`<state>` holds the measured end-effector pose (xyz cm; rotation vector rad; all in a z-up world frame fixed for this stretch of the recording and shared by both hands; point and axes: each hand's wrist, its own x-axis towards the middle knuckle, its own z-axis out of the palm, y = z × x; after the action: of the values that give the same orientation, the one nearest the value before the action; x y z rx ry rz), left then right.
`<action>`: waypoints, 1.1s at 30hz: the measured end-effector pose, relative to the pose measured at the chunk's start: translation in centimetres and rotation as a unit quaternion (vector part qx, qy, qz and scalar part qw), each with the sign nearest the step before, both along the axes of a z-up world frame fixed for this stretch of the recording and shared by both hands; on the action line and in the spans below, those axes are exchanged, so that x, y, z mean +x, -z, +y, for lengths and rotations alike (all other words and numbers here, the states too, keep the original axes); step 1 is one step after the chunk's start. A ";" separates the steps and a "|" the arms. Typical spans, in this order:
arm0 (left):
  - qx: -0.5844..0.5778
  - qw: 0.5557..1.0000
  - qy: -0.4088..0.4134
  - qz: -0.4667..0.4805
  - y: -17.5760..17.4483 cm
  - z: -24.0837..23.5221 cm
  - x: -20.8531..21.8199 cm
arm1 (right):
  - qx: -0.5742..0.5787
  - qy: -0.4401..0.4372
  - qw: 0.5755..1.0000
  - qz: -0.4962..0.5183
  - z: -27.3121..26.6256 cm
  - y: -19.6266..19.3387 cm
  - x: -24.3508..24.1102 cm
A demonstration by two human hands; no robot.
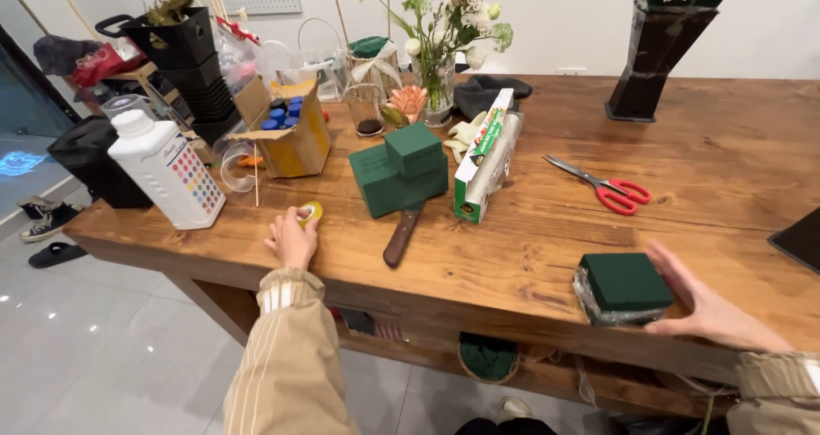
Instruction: The person wraps a block of green floral foam with clear tape, then places it into a black vase and secures it with additional tape. They use scissors to cut the tape during the process.
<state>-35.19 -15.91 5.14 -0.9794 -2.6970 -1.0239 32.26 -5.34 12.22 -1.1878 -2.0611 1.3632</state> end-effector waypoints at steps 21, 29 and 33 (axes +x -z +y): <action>0.262 0.445 0.573 -0.637 -5.7 -18.5 49.7 | -0.134 0.092 0.877 0.453 -26.3 -2.2 -0.4; 0.258 0.655 0.538 -0.464 -9.9 -20.5 51.4 | -0.084 0.159 0.881 0.436 -26.3 0.6 2.6; 0.299 0.692 0.506 -0.419 -9.7 -20.6 52.0 | -0.096 0.137 0.907 0.387 -27.3 -1.0 2.4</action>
<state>16.79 -36.56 14.86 -2.2555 -1.6150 -2.8695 34.63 -32.59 13.22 -0.7690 -1.1807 1.5779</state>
